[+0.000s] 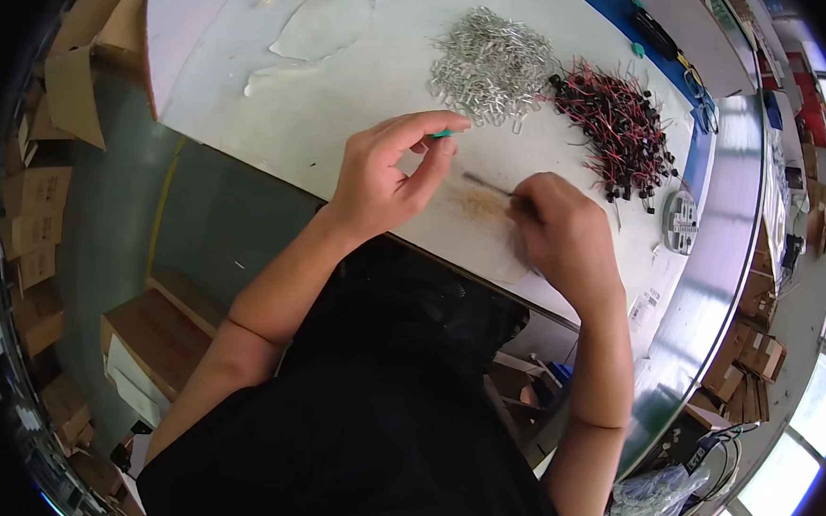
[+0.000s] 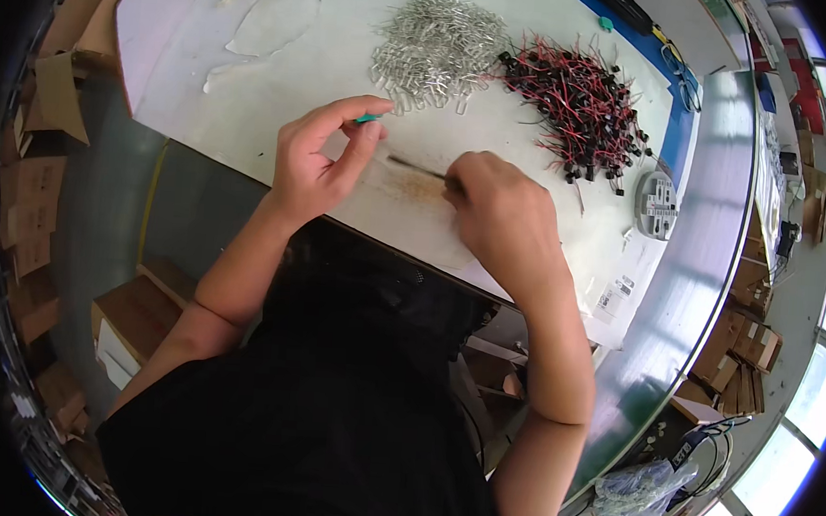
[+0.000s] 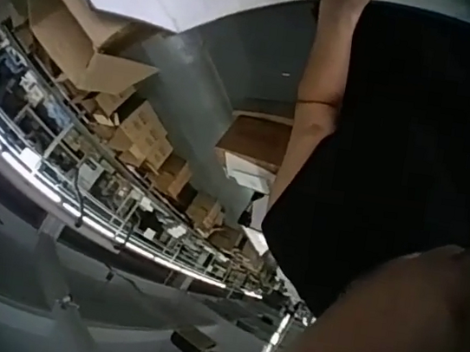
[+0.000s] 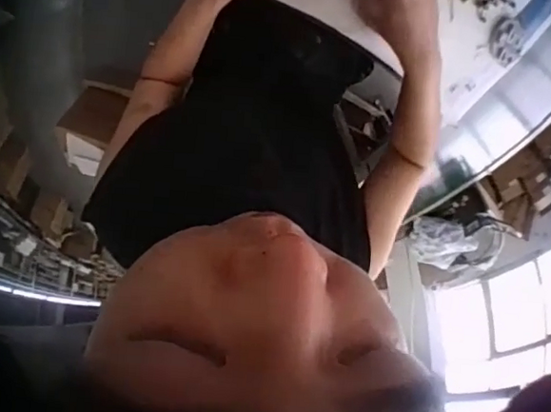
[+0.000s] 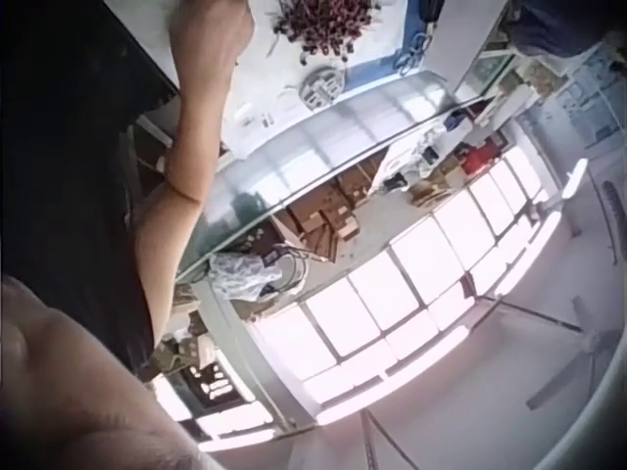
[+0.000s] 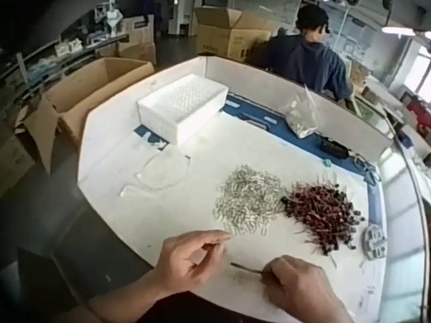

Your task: The person is manually inserting small wires into circular connector components at a workbench.

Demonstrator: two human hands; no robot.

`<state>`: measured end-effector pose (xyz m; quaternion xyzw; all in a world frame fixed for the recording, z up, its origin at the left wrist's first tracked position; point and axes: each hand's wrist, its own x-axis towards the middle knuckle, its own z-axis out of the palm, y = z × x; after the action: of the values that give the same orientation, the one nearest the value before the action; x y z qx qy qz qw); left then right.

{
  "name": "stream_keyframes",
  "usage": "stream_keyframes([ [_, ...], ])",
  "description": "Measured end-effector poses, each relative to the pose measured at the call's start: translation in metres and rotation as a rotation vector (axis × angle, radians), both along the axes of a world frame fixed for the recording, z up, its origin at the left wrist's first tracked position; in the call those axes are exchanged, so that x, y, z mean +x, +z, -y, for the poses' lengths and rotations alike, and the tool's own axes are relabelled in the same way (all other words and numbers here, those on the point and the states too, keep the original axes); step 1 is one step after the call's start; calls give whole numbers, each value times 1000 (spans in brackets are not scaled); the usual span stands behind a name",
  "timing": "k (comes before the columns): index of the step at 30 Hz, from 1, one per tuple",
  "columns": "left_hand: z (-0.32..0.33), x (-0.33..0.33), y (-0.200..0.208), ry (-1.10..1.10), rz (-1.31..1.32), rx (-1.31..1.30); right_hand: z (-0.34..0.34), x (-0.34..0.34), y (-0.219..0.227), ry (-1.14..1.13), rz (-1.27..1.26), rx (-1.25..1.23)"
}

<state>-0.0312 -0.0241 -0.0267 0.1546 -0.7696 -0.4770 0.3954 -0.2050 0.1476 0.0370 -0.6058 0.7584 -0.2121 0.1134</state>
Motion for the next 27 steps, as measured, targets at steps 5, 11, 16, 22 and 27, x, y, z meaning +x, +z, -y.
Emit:
stream_keyframes([
  [5,-34,-14,13,-73,62,-115,-31,-15,24,-605,455,-4],
  [11,-66,-46,25,-389,235,-185,-48,-30,6,-795,624,-108],
  [16,-78,-61,13,-412,303,-239,-62,-39,0,-841,632,-91],
  [22,-80,-62,10,-430,307,-214,-59,-40,-7,-815,639,-63],
  [27,-81,-59,11,-446,306,-210,-55,-36,-7,-782,600,-37],
])
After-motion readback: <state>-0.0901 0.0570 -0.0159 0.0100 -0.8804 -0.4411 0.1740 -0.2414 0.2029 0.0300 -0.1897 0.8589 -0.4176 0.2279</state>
